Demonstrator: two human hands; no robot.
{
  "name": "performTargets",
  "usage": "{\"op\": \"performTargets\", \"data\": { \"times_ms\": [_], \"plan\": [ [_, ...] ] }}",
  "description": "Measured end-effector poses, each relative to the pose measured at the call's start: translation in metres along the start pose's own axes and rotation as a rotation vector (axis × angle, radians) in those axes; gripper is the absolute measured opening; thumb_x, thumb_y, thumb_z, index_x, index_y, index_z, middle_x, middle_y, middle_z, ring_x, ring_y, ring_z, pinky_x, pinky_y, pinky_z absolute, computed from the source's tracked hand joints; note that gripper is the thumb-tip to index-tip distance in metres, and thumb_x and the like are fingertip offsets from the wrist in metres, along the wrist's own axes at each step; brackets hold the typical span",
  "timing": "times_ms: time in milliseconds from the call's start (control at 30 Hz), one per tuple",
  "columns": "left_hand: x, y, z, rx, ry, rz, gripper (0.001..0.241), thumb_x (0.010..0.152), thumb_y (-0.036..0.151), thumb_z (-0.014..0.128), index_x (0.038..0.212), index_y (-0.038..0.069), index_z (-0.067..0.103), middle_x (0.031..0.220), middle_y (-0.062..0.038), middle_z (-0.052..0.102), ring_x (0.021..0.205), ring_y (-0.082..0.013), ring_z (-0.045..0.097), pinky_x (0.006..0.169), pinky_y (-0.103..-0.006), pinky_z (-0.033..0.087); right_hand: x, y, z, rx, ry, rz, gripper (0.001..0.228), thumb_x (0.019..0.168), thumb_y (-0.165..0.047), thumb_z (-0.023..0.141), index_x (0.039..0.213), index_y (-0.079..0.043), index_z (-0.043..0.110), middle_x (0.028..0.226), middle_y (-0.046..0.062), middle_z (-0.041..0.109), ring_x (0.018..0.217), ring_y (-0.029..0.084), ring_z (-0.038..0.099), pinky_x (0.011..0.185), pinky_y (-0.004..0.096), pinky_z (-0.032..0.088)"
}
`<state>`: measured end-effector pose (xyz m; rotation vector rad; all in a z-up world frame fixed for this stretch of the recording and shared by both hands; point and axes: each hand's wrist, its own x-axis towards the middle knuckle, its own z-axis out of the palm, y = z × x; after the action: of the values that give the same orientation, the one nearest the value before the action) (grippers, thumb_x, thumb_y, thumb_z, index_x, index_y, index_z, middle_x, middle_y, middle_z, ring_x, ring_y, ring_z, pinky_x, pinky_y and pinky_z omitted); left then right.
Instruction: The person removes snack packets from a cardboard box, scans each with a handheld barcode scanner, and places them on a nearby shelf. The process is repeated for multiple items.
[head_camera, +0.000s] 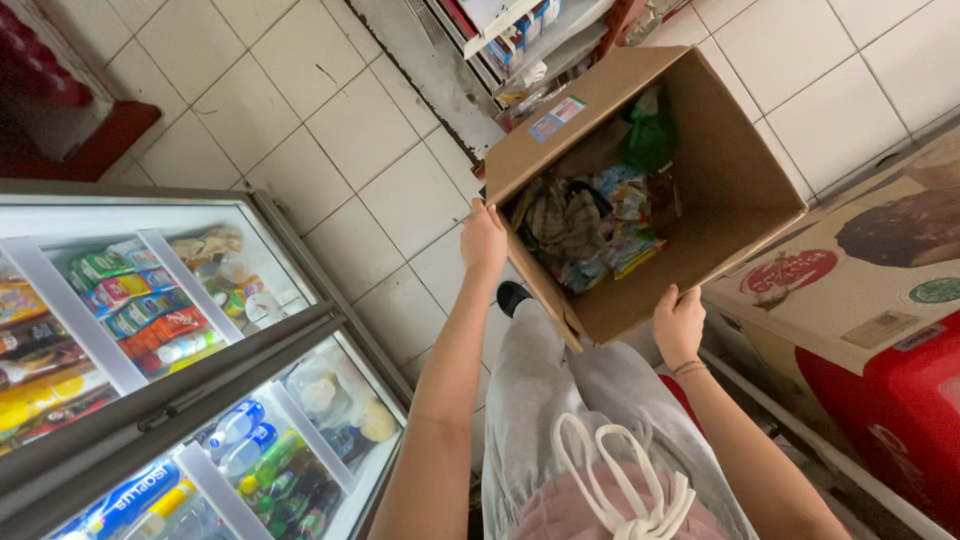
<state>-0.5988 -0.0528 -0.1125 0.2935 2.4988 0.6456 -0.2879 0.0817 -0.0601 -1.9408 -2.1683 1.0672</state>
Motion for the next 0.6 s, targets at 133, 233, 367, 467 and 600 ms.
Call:
{"op": "performTargets", "data": {
  "times_ms": [133,233,367,467,600],
  "plan": [
    [-0.004,0.004,-0.007,0.037,-0.03,-0.02,0.032,0.109,0.031,0.044,0.131,0.009,0.047,0.095,-0.024,0.072,0.087,-0.0461,0.07,0.072,-0.0556,0.055,-0.001,0.005,-0.01,-0.131,-0.029,0.014,0.044,0.104,-0.038,0.048,0.115,0.002,0.062,0.103,0.031,0.069,0.1,0.053,0.062,0.087,0.058,0.049],
    [-0.004,0.014,-0.02,0.033,-0.154,-0.12,0.045,0.107,0.033,0.042,0.149,0.019,0.033,0.094,-0.022,0.074,0.088,-0.0428,0.071,0.073,-0.0544,0.055,0.019,0.006,-0.032,-0.279,-0.138,0.077,0.064,0.111,-0.053,0.04,0.101,0.005,0.069,0.099,0.036,0.067,0.102,0.054,0.062,0.09,0.058,0.048],
    [-0.016,0.019,-0.039,-0.05,-0.113,-0.1,0.07,0.1,0.038,0.051,0.158,0.022,0.015,0.097,-0.023,0.073,0.087,-0.0442,0.07,0.073,-0.0552,0.053,0.043,-0.002,-0.072,-0.241,-0.158,0.039,0.073,0.112,-0.056,0.038,0.089,0.005,0.069,0.088,0.034,0.067,0.094,0.052,0.065,0.088,0.057,0.049],
    [-0.035,0.023,-0.04,-0.09,-0.03,-0.084,0.082,0.094,0.045,0.059,0.157,0.019,0.014,0.098,-0.024,0.071,0.086,-0.0447,0.07,0.072,-0.0539,0.053,0.079,-0.034,-0.103,-0.189,-0.141,-0.13,0.064,0.11,-0.053,0.044,0.091,0.004,0.064,0.082,0.031,0.065,0.082,0.05,0.065,0.079,0.056,0.05],
    [-0.068,0.01,-0.026,-0.031,0.032,-0.197,0.061,0.095,0.057,0.062,0.129,0.009,0.046,0.094,-0.021,0.073,0.088,-0.0419,0.071,0.074,-0.052,0.054,0.145,-0.075,-0.118,-0.373,-0.074,-0.413,0.054,0.11,-0.05,0.05,0.092,-0.001,0.065,0.081,0.024,0.068,0.081,0.048,0.065,0.071,0.056,0.05]
  ]
}}
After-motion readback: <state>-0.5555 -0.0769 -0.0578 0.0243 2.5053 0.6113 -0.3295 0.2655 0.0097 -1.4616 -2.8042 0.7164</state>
